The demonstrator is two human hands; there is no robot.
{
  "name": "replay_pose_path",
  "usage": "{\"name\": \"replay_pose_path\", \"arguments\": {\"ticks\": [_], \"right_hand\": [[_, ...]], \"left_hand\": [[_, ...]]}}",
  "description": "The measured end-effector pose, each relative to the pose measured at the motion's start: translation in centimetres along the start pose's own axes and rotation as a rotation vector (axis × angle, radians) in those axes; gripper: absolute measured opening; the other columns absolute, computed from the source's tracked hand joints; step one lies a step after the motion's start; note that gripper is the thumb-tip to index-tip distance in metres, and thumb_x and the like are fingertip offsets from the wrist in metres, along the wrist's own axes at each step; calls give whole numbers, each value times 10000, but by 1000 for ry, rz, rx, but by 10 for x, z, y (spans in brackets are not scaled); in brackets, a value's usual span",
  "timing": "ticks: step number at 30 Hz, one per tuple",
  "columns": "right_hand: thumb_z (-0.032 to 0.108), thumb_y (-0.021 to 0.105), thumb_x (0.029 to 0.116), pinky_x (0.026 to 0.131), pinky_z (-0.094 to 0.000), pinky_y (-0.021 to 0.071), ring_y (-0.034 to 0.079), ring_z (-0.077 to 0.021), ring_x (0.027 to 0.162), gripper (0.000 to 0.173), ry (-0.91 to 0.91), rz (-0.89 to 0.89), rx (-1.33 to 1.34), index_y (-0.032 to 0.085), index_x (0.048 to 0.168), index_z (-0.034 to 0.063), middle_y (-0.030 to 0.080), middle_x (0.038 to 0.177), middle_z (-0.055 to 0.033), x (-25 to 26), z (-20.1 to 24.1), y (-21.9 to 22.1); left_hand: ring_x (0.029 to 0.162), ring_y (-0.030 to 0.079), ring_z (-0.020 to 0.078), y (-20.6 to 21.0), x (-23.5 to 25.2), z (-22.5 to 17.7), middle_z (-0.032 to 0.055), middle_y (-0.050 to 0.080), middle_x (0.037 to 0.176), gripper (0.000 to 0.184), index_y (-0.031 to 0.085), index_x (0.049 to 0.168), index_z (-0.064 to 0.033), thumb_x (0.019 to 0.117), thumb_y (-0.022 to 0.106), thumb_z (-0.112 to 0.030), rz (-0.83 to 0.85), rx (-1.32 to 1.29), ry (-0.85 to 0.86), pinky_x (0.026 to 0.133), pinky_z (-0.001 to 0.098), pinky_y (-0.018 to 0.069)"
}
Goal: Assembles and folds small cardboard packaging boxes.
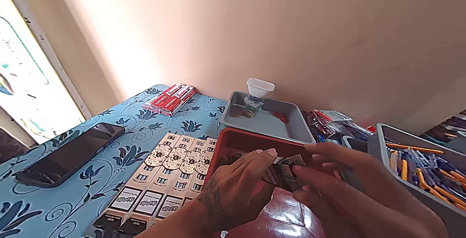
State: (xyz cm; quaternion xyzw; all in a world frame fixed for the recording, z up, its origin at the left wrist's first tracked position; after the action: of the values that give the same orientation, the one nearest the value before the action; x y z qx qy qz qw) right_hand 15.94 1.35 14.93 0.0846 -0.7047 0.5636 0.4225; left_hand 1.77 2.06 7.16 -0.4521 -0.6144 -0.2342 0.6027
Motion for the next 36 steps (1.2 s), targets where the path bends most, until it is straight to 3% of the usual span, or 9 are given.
{"name": "replay_pose_path", "arguments": {"ticks": [4,8,10,14,17,22,25,29,36], "right_hand": [[550,510,1019,983,-233,475,577,-184,1219,477,-6,101,-4,710,1184,150,616,1300,-198,-1,-5,9],[630,449,998,953,-289,499,611,-237,1192,573,-27,141,-69,684,1229,162,635,1295,-200,0,-3,14],[572,506,1009,906,-295,520,647,-228,1122,521,-21,152,-33,679,1254,145,663,1259,-185,-1,-4,14],[251,609,1026,823,-125,488,652,-80,967,241,-47,17,116,673,1212,113,710,1045,-93,2,-4,15],[134,634,1001,914,-112,517,658,-2,1068,295,-41,-70,304,570,1280,63,717,1133,-48,1,-8,12],[206,687,988,915,-167,582,703,0,1044,356,72,-210,547,429,1214,112,738,1118,51,0,-20,3],[235,699,979,897,-170,596,710,3,1017,299,77,-221,620,514,1171,101,744,1089,60,1,-22,2],[225,692,980,845,-157,605,713,5,943,240,84,-213,647,645,1095,21,748,1016,11,3,-32,11],[196,649,1007,841,-122,573,689,30,928,235,58,-144,640,684,1127,-3,744,990,-3,5,-39,24]], "left_hand": [[1100,692,80,-1,-1,-1,139,682,1262,473,425,1350,-29,990,676,-204,-27,-11,10,869,170,555],[1088,691,68,-2,-2,4,129,679,1264,500,427,1351,-31,968,713,-177,-46,-50,-21,852,168,566],[1061,699,68,-2,-2,4,123,682,1256,502,425,1354,-40,970,712,-187,-56,-55,-21,837,174,573],[1107,691,57,-8,-1,3,93,665,1289,509,433,1351,-53,968,724,-222,-83,-116,-43,866,184,585],[1075,692,35,-13,1,2,42,674,1252,489,448,1340,-78,953,735,-165,-121,-213,-45,866,164,586],[999,702,40,-19,2,-8,14,670,1223,446,475,1340,-129,968,719,-154,-130,-261,-38,810,175,591],[1046,691,23,-20,5,-10,-25,652,1291,477,506,1367,-157,952,740,-163,-101,-320,-72,823,166,593],[975,700,8,-13,4,1,-24,659,1258,422,571,1347,-150,957,731,-186,-92,-379,-152,772,155,601],[968,689,-11,-13,10,8,-36,652,1224,380,586,1331,-144,978,703,-225,-15,-453,-215,763,144,598]]}}
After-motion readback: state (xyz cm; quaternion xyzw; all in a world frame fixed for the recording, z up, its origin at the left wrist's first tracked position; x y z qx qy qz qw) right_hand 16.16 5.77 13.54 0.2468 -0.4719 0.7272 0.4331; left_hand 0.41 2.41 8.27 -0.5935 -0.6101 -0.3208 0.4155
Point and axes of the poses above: each hand's wrist, its own x-axis towards the middle knuckle, its own y-axis out of the palm, z = x × y, the point moved 8 cm from there along x, towards the middle knuckle
